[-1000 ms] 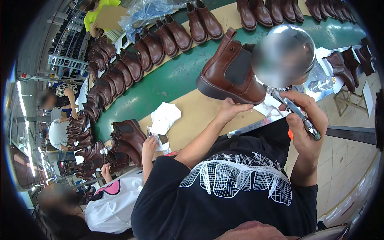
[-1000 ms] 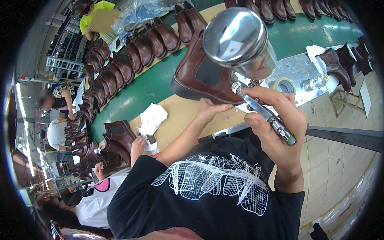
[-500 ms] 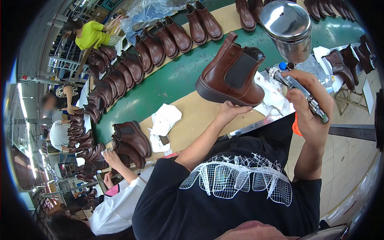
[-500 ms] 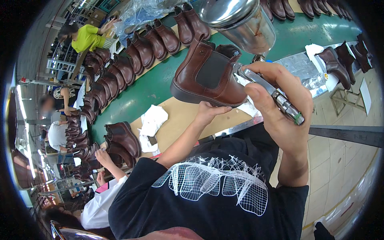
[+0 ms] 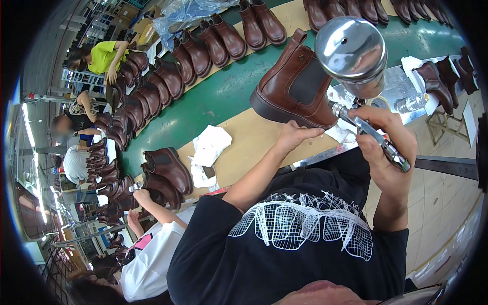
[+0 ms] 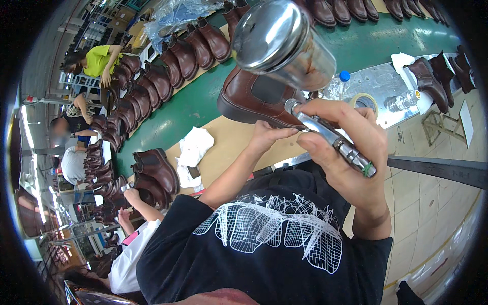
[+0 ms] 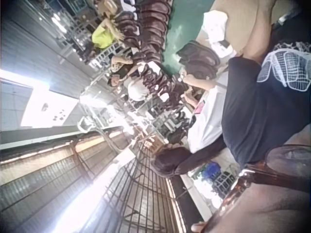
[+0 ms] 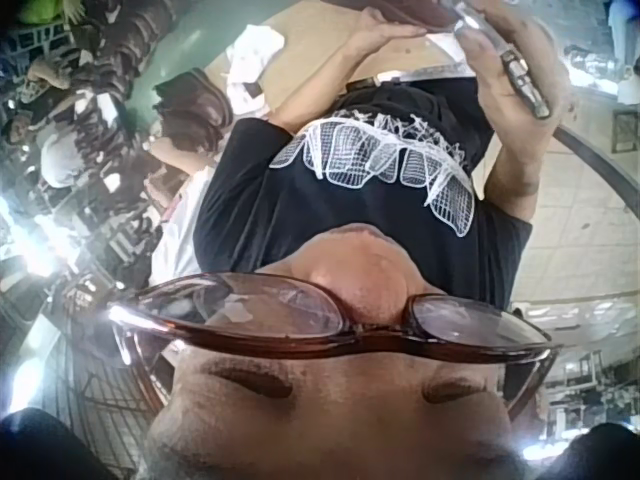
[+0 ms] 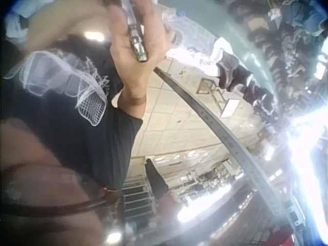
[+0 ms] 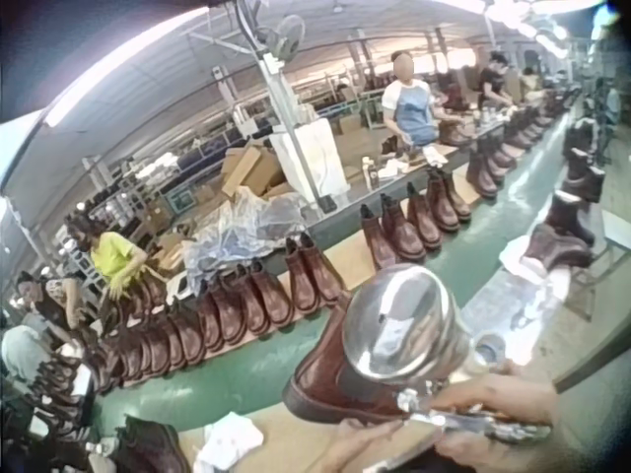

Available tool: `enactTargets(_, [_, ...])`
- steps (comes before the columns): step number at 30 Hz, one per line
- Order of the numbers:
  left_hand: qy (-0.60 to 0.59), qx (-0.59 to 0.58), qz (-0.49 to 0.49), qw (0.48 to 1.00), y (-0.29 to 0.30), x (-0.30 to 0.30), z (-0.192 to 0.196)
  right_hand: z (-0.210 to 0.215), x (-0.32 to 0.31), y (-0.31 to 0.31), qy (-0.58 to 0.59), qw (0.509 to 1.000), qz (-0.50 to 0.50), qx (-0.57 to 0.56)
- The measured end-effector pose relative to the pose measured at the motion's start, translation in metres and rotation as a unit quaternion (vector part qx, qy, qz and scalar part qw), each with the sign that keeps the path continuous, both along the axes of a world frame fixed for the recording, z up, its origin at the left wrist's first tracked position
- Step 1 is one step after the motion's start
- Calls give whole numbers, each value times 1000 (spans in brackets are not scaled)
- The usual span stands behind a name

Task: Using an airbrush to apply a finish or cleaner to leather boots in a factory setting.

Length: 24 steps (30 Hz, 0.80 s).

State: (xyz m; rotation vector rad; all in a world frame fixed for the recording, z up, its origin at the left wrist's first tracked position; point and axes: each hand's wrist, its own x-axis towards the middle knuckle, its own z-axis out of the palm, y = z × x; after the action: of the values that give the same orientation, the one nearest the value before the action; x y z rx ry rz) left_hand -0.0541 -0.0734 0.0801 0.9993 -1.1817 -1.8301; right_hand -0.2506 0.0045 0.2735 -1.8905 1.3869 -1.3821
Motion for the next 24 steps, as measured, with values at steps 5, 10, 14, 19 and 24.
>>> enactTargets(5, [-11,-5,-2,1000,0,1,3,0,2,3,24,1000,18,-2])
enactTargets(10, [-19,-16,4,1000,0,4,2,1,6,8,41,998,40,16])
enactTargets(14, [14,-26,9,1000,2,6,6,-4,7,10,36,998,44,23])
enactTargets(19, [20,-63,16,998,-1,8,2,-7,7,10,28,998,45,40])
enactTargets(24, [9,-50,10,999,-2,8,10,-11,5,10,25,998,34,46])
